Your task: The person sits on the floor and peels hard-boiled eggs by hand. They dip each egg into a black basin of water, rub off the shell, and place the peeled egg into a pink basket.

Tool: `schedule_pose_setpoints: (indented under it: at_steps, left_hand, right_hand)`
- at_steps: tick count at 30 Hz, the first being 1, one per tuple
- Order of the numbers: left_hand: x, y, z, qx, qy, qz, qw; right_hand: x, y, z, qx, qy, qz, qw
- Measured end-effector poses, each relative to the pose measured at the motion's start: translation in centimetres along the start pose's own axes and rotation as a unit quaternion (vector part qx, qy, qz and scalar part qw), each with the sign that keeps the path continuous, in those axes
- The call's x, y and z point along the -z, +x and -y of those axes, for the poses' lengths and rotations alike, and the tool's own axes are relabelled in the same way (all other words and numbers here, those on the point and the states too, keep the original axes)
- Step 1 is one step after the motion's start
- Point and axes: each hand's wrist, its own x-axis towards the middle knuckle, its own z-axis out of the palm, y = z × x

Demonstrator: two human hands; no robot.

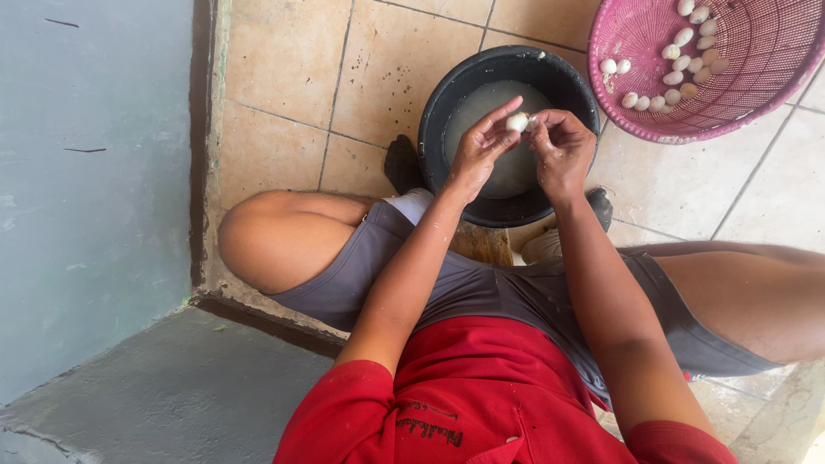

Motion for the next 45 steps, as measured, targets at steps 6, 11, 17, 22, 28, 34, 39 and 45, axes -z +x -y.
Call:
schedule_pose_setpoints:
  at_steps: [6,11,17,22,28,34,39,45]
  left_hand:
    - [-2.0,-0.8,-2.8,0.028,-0.074,-0.003,0.997]
    - [-1.8,-0.4,-2.0,0.018,-0.09,-0.031,0.995]
    - [-0.9,0.3,-0.7,-0.006,-0.126,-0.067,0.99]
    - [-0.8,0.3,-0.3,-0.055,-0.07,-0.067,0.994]
    - [-0.5,0.0,-0.7,-0.031,-0.014,-0.033,0.999]
    - [-1.6,-0.5,-1.7,-0.013,-0.071,0.013,0.997]
    - [-2.2,-0.7,-2.2,0.028,-0.068,0.006,0.997]
    - [-2.0,-0.3,-1.5,0.033,-0.091,-0.044,0.994]
  right_hand:
    - [-0.3,0.0,0.6,-0.02,0.069,0.017,0.997]
    - [0.0,0.1,0.8,-0.003,0.048,0.041,0.998]
    - [-0.6,0.3,1.5,-0.005,0.016,-0.045,0.999]
    - [-1.0,-0.6,4.0,0.123,-0.216,0.013,0.969]
    - [-1.0,-0.9,4.9,0.157,-0.304,-0.006,0.94]
    - [-0.4,-0.1,1.8,-0.014,-0.038,-0.007,0.999]
    - [-0.1,0.2,0.1,-0.09,0.138,0.022,0.986]
    - [0.2,0.2,-1.0,-0.136,0.222,0.016,0.965]
